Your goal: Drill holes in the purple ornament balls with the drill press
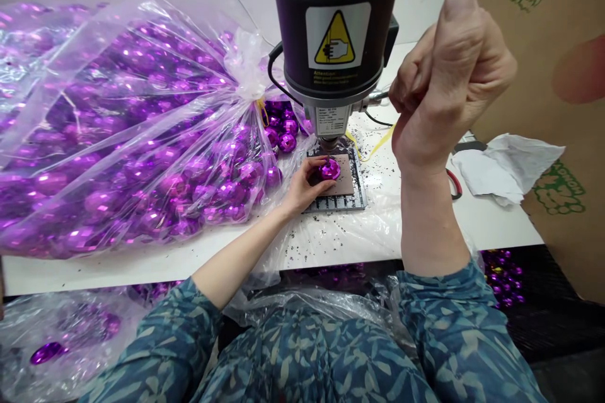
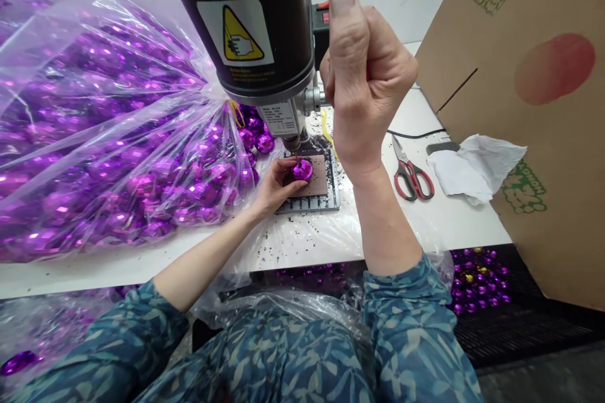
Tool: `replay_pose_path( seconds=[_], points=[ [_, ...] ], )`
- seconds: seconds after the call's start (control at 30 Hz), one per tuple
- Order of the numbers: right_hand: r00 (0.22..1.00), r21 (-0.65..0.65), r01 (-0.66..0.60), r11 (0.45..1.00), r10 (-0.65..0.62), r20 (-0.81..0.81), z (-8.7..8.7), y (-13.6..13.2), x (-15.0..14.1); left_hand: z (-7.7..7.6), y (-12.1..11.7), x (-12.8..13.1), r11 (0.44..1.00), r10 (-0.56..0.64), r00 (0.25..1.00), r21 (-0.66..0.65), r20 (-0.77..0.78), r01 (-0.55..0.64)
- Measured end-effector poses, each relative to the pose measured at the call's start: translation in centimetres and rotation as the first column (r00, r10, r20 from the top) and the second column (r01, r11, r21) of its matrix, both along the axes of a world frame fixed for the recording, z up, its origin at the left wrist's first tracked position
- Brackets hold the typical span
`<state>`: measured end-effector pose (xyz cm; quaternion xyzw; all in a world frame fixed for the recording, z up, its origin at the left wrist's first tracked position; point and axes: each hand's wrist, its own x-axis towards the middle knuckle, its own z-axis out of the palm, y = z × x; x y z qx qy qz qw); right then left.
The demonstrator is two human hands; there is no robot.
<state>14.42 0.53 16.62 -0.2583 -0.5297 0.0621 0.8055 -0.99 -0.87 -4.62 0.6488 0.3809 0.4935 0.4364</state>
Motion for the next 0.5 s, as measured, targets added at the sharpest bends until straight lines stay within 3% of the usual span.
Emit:
replay_pose_path(
  seconds=[0.3,0.5],
  points=[
    [0.997,-0.003,0.065,0.998,-0.065,-0.038,-1.1,-1.2,-0.4,-0.1,0.0,0.3,0.998,0.032,0.999,-0.049,0.018,-0.032],
    [0.999,0.006,-0.043,0.999,0.043,-0.029,-2.7,-2.0,0.1,0.0,-0.1,0.3,0.998,0.031,0.999,-0.055,0.021,-0.030]
  ],
)
